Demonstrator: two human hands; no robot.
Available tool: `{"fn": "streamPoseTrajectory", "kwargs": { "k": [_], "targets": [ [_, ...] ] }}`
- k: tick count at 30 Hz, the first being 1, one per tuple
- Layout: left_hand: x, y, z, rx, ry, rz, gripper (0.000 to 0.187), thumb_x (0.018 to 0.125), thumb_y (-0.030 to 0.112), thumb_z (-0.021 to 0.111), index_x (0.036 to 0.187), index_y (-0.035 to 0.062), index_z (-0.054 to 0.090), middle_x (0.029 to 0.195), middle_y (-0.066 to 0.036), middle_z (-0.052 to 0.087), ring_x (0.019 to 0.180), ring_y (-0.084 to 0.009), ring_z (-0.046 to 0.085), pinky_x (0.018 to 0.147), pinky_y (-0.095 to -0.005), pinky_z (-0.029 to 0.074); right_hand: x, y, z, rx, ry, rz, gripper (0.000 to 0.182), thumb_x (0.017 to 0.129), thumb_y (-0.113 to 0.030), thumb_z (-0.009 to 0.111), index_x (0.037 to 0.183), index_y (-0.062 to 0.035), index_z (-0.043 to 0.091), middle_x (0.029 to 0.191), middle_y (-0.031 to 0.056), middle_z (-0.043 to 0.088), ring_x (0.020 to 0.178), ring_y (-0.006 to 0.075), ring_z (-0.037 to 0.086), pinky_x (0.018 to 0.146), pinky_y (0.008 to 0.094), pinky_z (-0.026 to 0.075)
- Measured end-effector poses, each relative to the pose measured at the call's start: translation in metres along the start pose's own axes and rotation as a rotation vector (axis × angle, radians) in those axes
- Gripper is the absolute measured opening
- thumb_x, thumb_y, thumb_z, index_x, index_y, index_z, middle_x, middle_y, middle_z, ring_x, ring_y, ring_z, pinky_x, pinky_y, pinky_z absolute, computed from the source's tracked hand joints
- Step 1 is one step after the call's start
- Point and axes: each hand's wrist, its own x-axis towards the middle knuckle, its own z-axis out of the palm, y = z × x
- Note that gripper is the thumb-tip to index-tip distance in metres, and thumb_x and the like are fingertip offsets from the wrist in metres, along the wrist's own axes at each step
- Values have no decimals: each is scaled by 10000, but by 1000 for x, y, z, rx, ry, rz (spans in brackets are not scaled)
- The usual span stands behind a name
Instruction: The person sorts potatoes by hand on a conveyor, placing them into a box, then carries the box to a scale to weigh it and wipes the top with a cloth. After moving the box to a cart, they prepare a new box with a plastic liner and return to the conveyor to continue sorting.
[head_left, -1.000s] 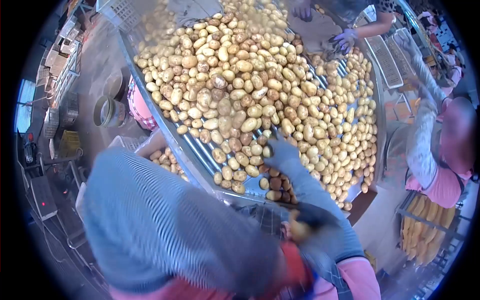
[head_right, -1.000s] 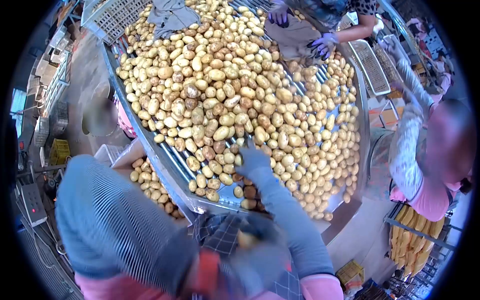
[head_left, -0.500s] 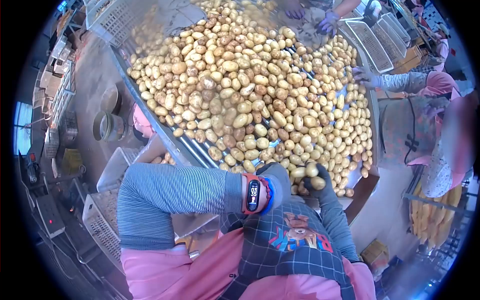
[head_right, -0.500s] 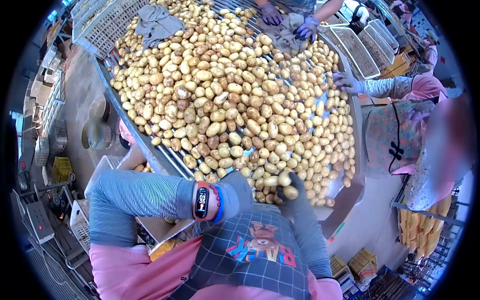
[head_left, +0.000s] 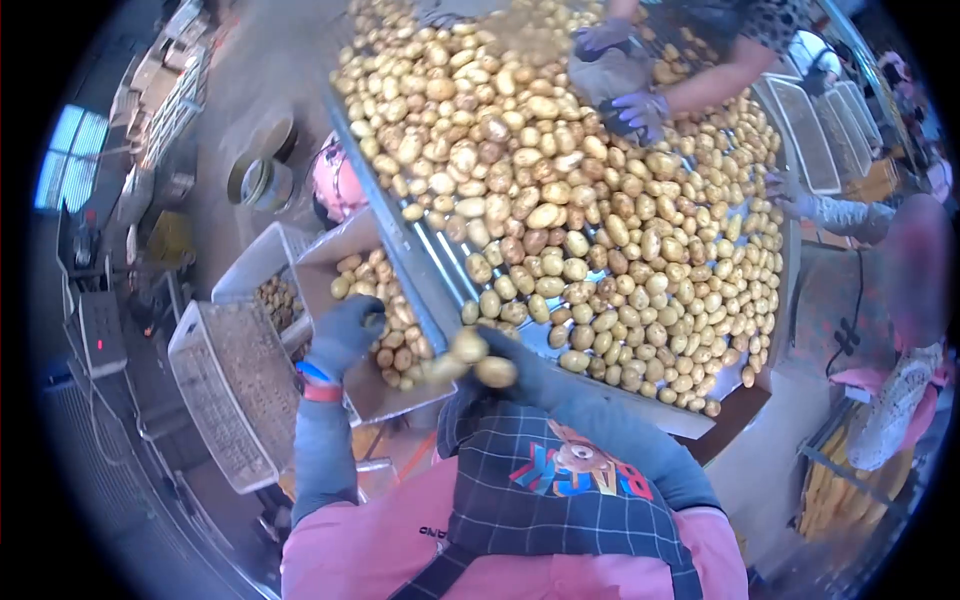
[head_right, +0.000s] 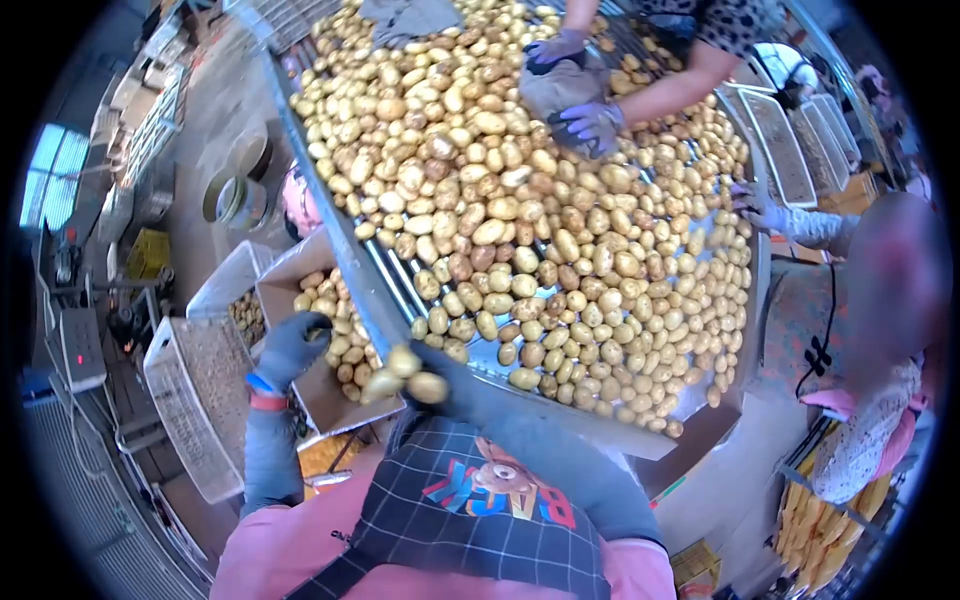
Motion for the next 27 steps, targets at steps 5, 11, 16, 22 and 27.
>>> {"fn": "streamPoseTrajectory", "kwargs": {
  "k": [5,11,16,22,27],
  "targets": [
    [0,-71,18,472,136,-78,358,808,196,647,1130,43,614,1145,-206,603,1047,-351,584,907,-399,464,74,49,-10,-1190,88,-261,415,882,-334,589,1135,-8,551,1055,167,611,972,252,596,831,349,471],
    [58,-6,95,-451,395,146,285,826,148,624,1096,57,618,1091,-144,629,987,-314,602,857,-387,475,12,4,-82,-1556,296,-587,419,797,-257,638,1142,-29,574,1113,170,588,1033,328,576,895,389,456],
    [157,78,130,-340,488,213,438,846,258,599,1238,73,537,1148,-166,596,1004,-348,578,858,-417,470,-40,4,-133,-1480,449,-485,346,840,-214,604,1129,-24,603,1126,159,614,1047,316,594,901,370,467],
    [173,135,178,-110,77,61,622,711,424,709,1197,87,514,1144,-166,546,1070,-347,540,867,-456,467,-65,2,-184,-969,837,-532,258,881,-137,574,1082,8,645,1033,101,671,934,182,624,849,289,483],
    [166,105,160,-662,171,-250,395,776,401,692,912,31,680,753,-112,644,799,-284,654,760,-358,501,-60,13,-230,-653,857,-605,242,901,-148,582,1078,10,633,945,53,654,809,104,588,707,226,481]
  ]
}}
